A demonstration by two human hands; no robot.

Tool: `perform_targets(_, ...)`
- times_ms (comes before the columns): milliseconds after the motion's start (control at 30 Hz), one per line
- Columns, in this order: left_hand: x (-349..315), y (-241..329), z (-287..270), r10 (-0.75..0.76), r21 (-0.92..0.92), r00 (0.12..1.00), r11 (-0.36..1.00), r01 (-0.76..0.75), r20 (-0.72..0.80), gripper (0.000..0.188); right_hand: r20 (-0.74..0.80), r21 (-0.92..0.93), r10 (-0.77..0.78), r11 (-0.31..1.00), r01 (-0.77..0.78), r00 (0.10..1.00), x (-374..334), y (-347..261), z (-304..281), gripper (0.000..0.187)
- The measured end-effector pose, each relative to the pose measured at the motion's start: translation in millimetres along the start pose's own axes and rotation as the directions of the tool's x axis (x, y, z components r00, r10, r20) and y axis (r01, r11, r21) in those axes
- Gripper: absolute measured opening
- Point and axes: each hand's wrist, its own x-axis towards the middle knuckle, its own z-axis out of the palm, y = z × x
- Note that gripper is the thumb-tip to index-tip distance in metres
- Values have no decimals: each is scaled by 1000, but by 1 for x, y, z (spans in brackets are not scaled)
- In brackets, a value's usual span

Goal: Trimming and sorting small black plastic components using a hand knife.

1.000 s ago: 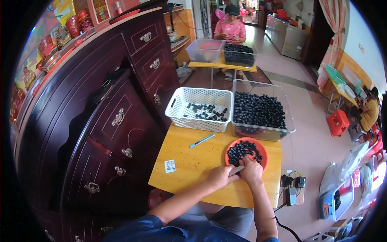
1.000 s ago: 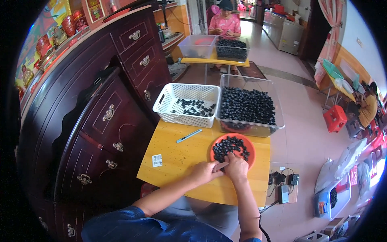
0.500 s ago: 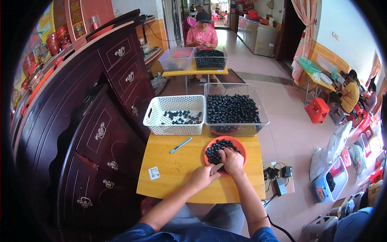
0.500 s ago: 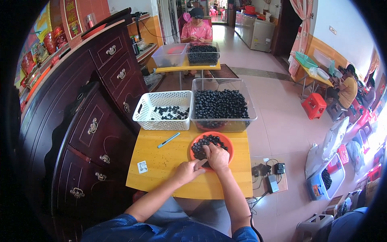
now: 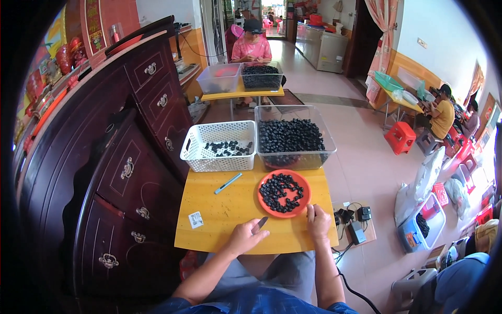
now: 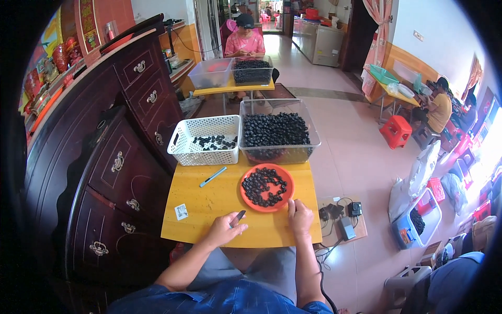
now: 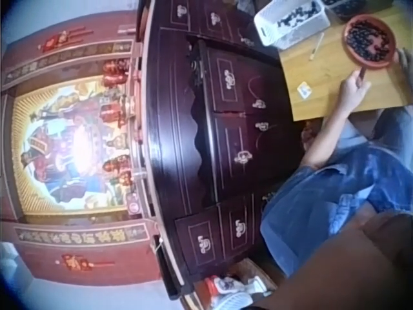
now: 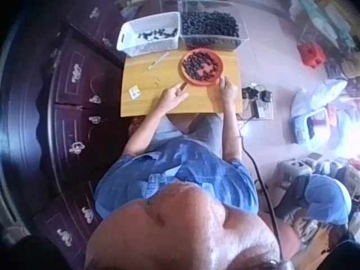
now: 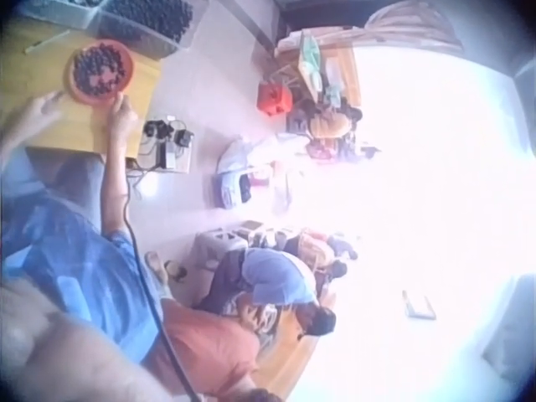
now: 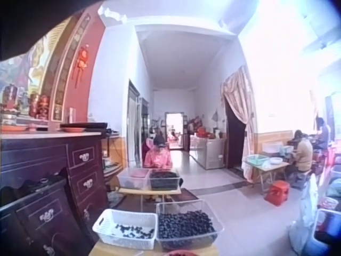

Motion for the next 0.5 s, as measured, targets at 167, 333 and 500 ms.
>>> perform_targets(167, -24, 18, 1, -40, -156, 995, 986, 54, 92, 37, 59, -191, -53, 979, 63, 997, -31, -7, 0, 34)
perform_targets(333, -44, 9, 0, -7, -279, 995, 960, 36, 102, 35, 197, -294, -46, 950, 103, 979, -33, -32, -7, 24)
perform_targets(500, -61, 5, -5, -22, -310, 989, 949, 67, 145, 35, 229, -281, -108, 944, 171, 967, -35, -28, -5, 25)
